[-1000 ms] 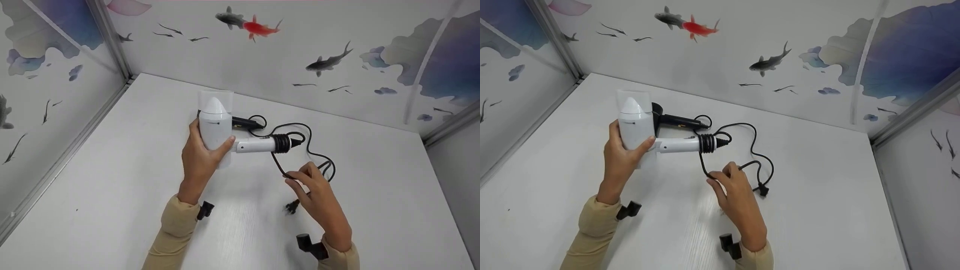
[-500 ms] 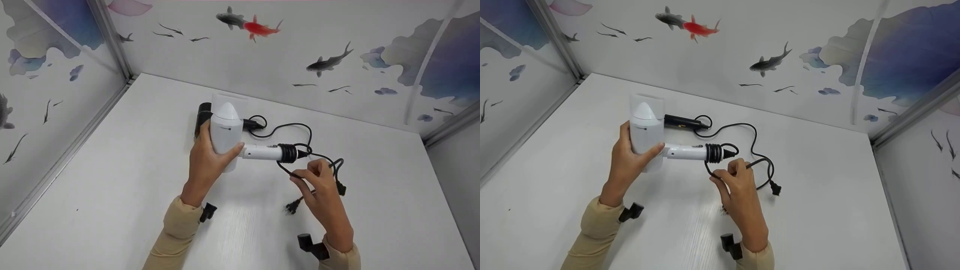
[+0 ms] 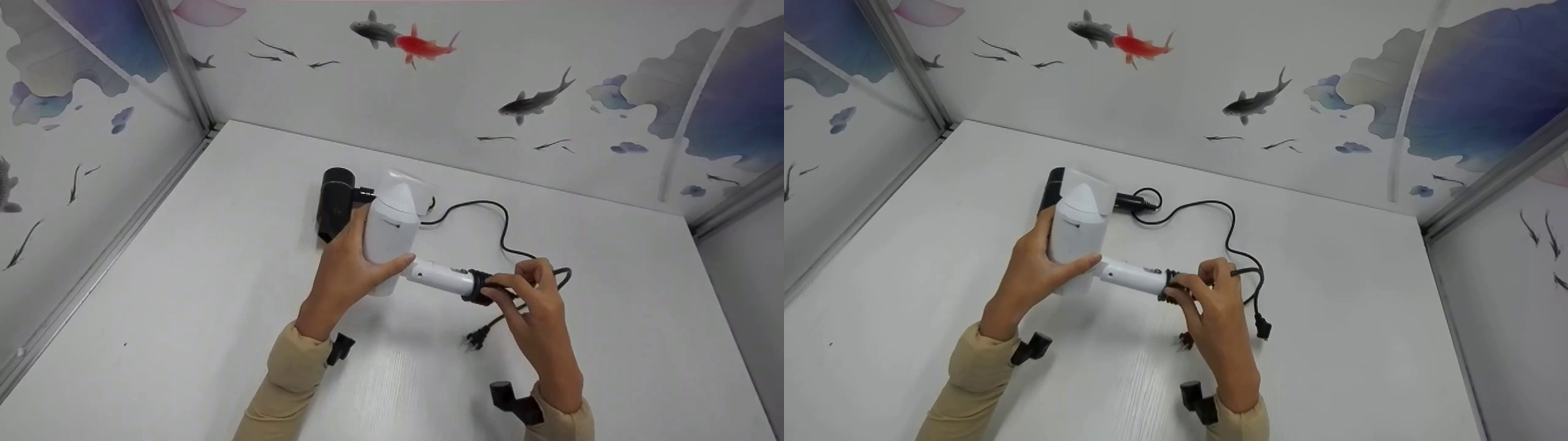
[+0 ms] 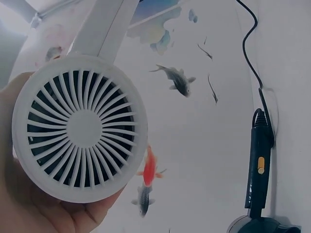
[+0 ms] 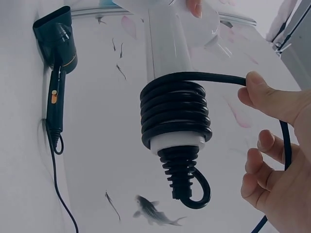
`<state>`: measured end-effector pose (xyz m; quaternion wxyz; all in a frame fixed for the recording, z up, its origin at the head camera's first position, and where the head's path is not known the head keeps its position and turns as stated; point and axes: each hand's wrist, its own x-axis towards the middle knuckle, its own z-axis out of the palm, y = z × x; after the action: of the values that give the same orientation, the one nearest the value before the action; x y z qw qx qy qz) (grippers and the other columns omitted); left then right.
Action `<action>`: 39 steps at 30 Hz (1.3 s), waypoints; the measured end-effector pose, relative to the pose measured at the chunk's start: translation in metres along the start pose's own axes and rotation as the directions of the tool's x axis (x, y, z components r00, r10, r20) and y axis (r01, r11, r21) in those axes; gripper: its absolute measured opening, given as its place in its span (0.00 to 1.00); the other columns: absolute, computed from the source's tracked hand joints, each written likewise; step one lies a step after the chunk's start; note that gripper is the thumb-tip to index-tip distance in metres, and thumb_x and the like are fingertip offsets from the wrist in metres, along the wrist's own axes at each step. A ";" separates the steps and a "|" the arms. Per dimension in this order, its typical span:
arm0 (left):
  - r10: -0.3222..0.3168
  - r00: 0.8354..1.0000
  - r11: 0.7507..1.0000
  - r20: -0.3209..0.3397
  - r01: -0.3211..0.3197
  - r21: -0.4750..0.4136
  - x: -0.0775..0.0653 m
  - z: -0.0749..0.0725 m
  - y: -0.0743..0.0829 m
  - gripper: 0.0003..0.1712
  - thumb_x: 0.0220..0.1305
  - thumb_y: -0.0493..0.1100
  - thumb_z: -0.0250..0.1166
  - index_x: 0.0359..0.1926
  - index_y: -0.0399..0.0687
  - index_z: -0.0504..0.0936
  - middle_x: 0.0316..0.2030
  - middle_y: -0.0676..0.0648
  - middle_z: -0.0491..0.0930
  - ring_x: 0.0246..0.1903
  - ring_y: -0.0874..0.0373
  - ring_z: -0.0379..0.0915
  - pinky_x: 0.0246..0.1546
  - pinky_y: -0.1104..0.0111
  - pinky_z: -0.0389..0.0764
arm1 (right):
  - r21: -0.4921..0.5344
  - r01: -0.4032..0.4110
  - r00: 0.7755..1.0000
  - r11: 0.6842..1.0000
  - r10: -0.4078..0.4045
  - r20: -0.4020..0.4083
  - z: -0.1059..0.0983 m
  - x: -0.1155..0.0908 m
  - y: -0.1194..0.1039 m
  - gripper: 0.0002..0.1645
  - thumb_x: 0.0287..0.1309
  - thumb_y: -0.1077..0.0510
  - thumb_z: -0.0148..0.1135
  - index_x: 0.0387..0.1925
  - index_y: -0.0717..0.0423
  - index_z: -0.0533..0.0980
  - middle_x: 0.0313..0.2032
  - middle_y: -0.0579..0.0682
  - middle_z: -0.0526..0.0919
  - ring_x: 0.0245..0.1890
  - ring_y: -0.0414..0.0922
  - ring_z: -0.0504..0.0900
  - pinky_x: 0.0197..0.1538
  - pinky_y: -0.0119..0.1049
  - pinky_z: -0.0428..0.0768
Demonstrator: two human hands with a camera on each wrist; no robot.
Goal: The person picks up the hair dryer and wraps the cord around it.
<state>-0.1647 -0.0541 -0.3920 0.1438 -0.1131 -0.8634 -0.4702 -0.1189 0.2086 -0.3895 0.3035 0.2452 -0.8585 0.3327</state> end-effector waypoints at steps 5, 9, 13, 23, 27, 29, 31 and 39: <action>0.036 0.998 0.999 0.056 -0.038 0.026 -0.001 0.000 0.002 0.50 0.44 0.64 0.70 0.66 0.52 0.61 0.46 0.52 0.77 0.40 0.59 0.75 0.38 0.63 0.79 | 0.017 -0.013 1.000 1.000 0.013 -0.016 0.000 -0.001 0.004 0.13 0.42 0.68 0.70 0.33 0.54 0.80 0.33 0.55 0.65 0.34 0.39 0.61 0.36 0.25 0.61; 0.139 0.986 0.984 0.090 -0.148 0.102 -0.002 0.001 0.004 0.51 0.41 0.63 0.72 0.64 0.49 0.64 0.46 0.51 0.78 0.39 0.58 0.76 0.36 0.64 0.79 | 0.045 -0.003 0.998 0.999 0.007 -0.070 -0.001 0.000 0.007 0.09 0.44 0.67 0.69 0.29 0.57 0.78 0.32 0.55 0.67 0.32 0.38 0.65 0.36 0.24 0.65; 0.215 0.962 0.963 0.167 -0.237 0.128 -0.005 0.005 0.008 0.50 0.41 0.64 0.72 0.63 0.48 0.66 0.45 0.50 0.80 0.38 0.58 0.77 0.35 0.66 0.79 | 0.053 0.004 0.993 0.999 0.003 -0.118 -0.002 -0.001 0.012 0.08 0.46 0.69 0.68 0.29 0.60 0.76 0.30 0.54 0.71 0.30 0.38 0.69 0.34 0.21 0.70; 0.130 0.960 0.987 0.249 -0.102 -0.123 -0.007 0.001 0.010 0.44 0.39 0.59 0.74 0.59 0.56 0.68 0.38 0.54 0.81 0.32 0.64 0.76 0.31 0.69 0.78 | 0.054 -0.023 0.992 0.998 0.029 -0.124 -0.004 -0.001 0.019 0.06 0.53 0.68 0.63 0.24 0.61 0.75 0.24 0.51 0.72 0.24 0.33 0.68 0.29 0.19 0.67; 0.130 0.962 0.974 0.241 -0.078 -0.214 -0.006 -0.001 0.009 0.42 0.40 0.56 0.75 0.58 0.54 0.68 0.37 0.53 0.81 0.31 0.64 0.77 0.30 0.68 0.79 | 0.041 -0.066 0.996 0.997 0.068 -0.052 -0.002 -0.002 0.017 0.08 0.55 0.68 0.60 0.23 0.58 0.74 0.23 0.47 0.71 0.23 0.32 0.66 0.25 0.20 0.66; 0.127 0.964 0.963 0.232 -0.064 -0.261 -0.006 -0.002 0.009 0.42 0.40 0.54 0.75 0.58 0.53 0.69 0.37 0.52 0.81 0.31 0.63 0.77 0.30 0.67 0.79 | 0.024 -0.071 0.997 0.997 0.071 -0.024 -0.001 -0.002 0.015 0.08 0.58 0.66 0.59 0.24 0.57 0.73 0.22 0.46 0.71 0.22 0.31 0.65 0.24 0.21 0.65; 0.116 0.968 0.951 0.223 -0.044 -0.306 -0.006 -0.003 0.009 0.41 0.41 0.53 0.75 0.58 0.53 0.68 0.38 0.52 0.81 0.32 0.61 0.77 0.31 0.66 0.80 | 0.010 -0.048 0.999 0.999 0.048 -0.015 0.001 -0.001 0.014 0.10 0.62 0.63 0.56 0.23 0.57 0.73 0.21 0.46 0.70 0.21 0.31 0.64 0.22 0.22 0.64; 0.012 0.988 0.895 0.157 0.060 -0.442 -0.005 -0.005 0.008 0.37 0.46 0.48 0.72 0.58 0.50 0.68 0.40 0.47 0.79 0.36 0.55 0.77 0.35 0.62 0.80 | -0.054 -0.215 0.950 0.975 0.222 0.220 0.009 0.008 -0.010 0.25 0.70 0.48 0.42 0.24 0.62 0.70 0.20 0.52 0.74 0.20 0.38 0.70 0.24 0.30 0.71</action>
<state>-0.1565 -0.0547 -0.3849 0.0407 -0.1685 -0.7427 -0.6468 -0.1215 0.1938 -0.3851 0.1691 0.1804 -0.9140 0.3218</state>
